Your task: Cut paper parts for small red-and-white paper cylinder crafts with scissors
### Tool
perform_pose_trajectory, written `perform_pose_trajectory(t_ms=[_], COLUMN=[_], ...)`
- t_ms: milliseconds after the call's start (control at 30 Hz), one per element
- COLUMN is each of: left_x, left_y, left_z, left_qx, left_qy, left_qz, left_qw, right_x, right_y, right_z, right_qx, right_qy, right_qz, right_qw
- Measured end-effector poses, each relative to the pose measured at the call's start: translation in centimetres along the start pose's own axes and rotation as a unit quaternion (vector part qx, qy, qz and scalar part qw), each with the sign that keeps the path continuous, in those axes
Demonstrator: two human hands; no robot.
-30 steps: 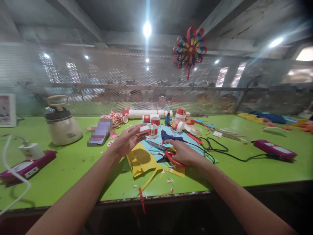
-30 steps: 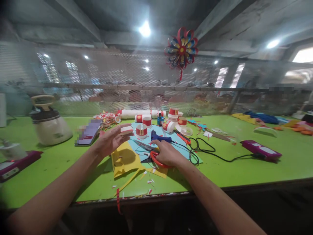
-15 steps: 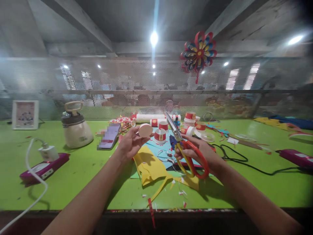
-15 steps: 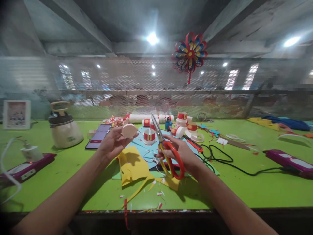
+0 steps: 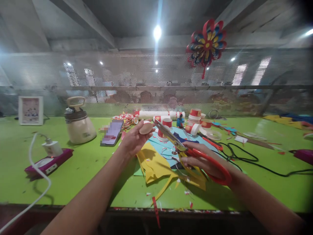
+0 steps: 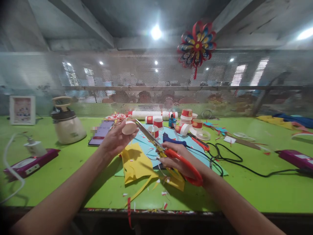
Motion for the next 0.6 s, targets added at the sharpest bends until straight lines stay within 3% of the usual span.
perform_pose_trajectory(t_ms=[100, 300, 500, 600], left_x=[-0.50, -0.88, -0.97, -0.63], left_y=[0.35, 0.54, 0.79, 0.71], left_z=[-0.39, -0.81, -0.95, -0.67], left_qx=[0.018, 0.024, 0.011, 0.019], left_qy=[0.059, 0.086, 0.078, 0.047], left_qz=[0.045, 0.064, 0.065, 0.033], left_qw=[0.997, 0.994, 0.995, 0.998], right_x=[-0.07, 0.04, 0.01, -0.01], right_y=[0.10, 0.31, 0.17, -0.01], right_z=[-0.12, 0.70, 0.25, 0.12], right_qx=[-0.015, -0.041, -0.044, -0.047], right_qy=[0.004, 0.011, 0.021, 0.018], right_qz=[0.022, 0.067, 0.079, 0.070], right_qw=[1.000, 0.997, 0.996, 0.996])
Point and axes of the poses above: each hand's wrist, its own x-axis towards the middle knuckle, its own y-axis out of the palm, z = x × y, the point moved 3 cm from there along x, towards the middle knuckle, and after that the axes turned 7 degrees about x, right-handed, at the moved point
